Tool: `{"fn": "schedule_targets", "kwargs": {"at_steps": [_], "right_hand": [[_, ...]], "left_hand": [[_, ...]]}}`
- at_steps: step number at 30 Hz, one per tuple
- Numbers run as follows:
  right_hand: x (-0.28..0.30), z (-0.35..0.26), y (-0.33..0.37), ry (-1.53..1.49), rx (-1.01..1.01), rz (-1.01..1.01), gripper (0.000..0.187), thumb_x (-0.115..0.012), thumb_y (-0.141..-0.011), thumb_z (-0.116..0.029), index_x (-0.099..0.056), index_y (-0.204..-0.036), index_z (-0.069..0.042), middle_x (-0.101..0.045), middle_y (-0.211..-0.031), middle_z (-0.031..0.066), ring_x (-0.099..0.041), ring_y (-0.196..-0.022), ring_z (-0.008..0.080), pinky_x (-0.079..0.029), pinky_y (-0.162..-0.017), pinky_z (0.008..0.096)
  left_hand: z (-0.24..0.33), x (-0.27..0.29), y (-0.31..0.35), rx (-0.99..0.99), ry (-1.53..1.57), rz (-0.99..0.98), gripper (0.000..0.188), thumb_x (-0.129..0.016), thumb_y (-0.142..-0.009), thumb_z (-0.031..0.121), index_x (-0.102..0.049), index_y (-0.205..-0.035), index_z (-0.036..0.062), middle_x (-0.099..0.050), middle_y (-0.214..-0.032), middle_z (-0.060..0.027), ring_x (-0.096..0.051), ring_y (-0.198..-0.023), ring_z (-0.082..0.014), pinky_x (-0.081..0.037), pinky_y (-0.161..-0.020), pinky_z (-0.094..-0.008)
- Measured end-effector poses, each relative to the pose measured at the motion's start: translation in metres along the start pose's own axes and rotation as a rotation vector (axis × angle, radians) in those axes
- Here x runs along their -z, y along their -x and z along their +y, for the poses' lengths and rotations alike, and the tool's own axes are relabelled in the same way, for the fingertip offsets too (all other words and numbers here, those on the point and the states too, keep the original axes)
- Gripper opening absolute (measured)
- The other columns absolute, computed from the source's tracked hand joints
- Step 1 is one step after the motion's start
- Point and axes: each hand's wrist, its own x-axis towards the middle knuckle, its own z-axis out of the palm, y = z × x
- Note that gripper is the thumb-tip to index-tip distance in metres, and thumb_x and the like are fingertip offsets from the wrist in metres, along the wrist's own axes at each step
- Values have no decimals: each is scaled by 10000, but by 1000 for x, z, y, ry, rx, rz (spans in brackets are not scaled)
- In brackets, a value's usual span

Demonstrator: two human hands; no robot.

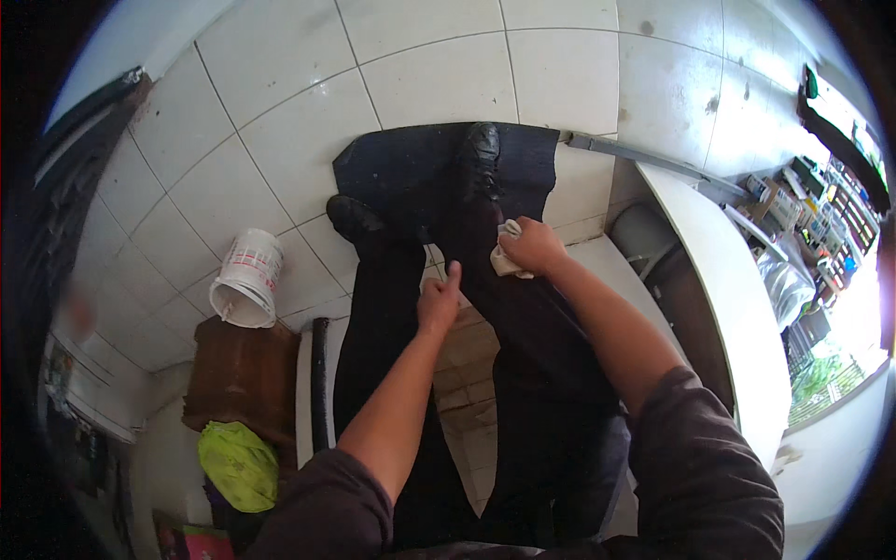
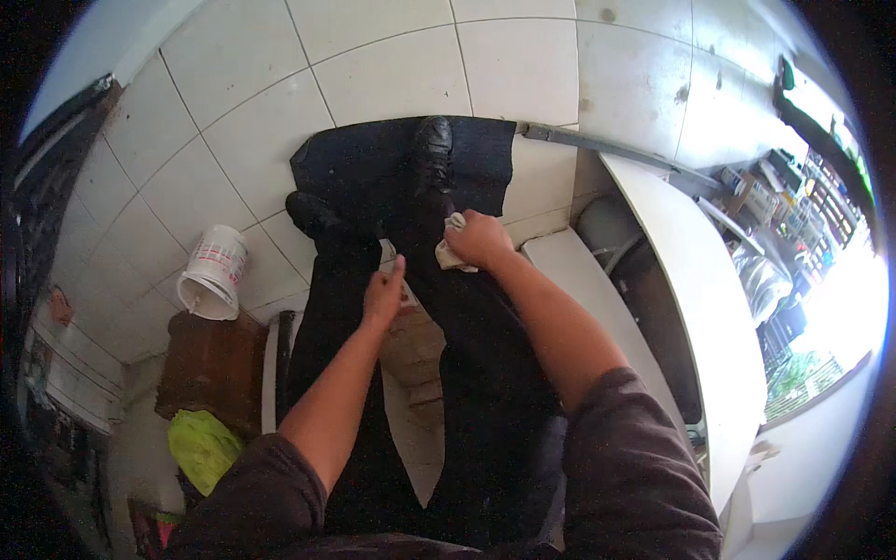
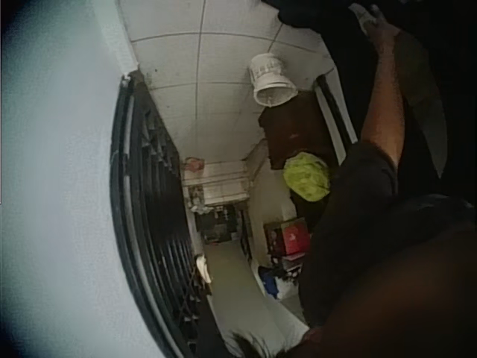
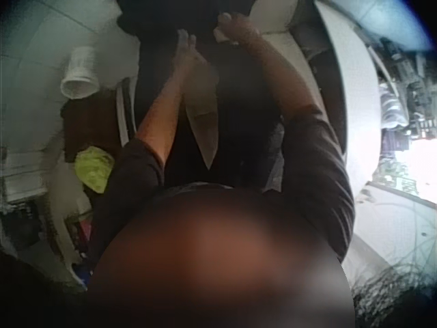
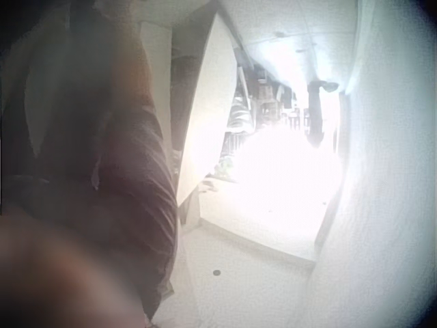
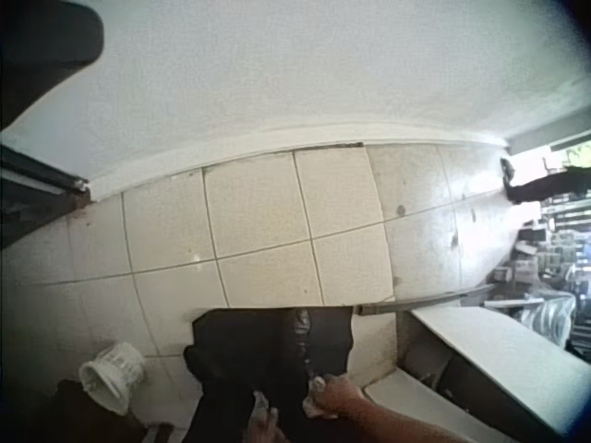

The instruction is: Wiping pants with a cloth and adjusting the belt.

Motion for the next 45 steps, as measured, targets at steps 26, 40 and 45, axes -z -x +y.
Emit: {"fn": "schedule_targets", "kwargs": {"at_steps": [26,40,45], "right_hand": [[-28,-64,-75,515,406,32,199,-542,-873,-175,-567,-1015,-38,-684,-940,194,-675,-916,355,-543,-784,442],[-1,-56,-90,632,306,100,263,-562,-872,-237,-600,-1045,-42,-689,-991,193,-676,-947,346,-550,-770,484],[53,-38,-102,537,233,199,349,-568,-869,-332,-587,-1021,-19,-679,-993,205,-651,-982,371,-528,-818,472]], "left_hand": [[15,16,28,-272,-299,30,239,-483,-939,106,-419,-1082,-75,-616,-922,-324,-624,-892,-461,-510,-745,-497],[3,12,39,-349,-264,46,236,-463,-961,129,-390,-1069,-68,-610,-793,-313,-633,-765,-455,-500,-657,-508],[-18,34,0,-276,-419,-71,552,-576,-911,195,-289,-1301,-71,-596,-1031,-325,-606,-956,-455,-497,-812,-484]]}}
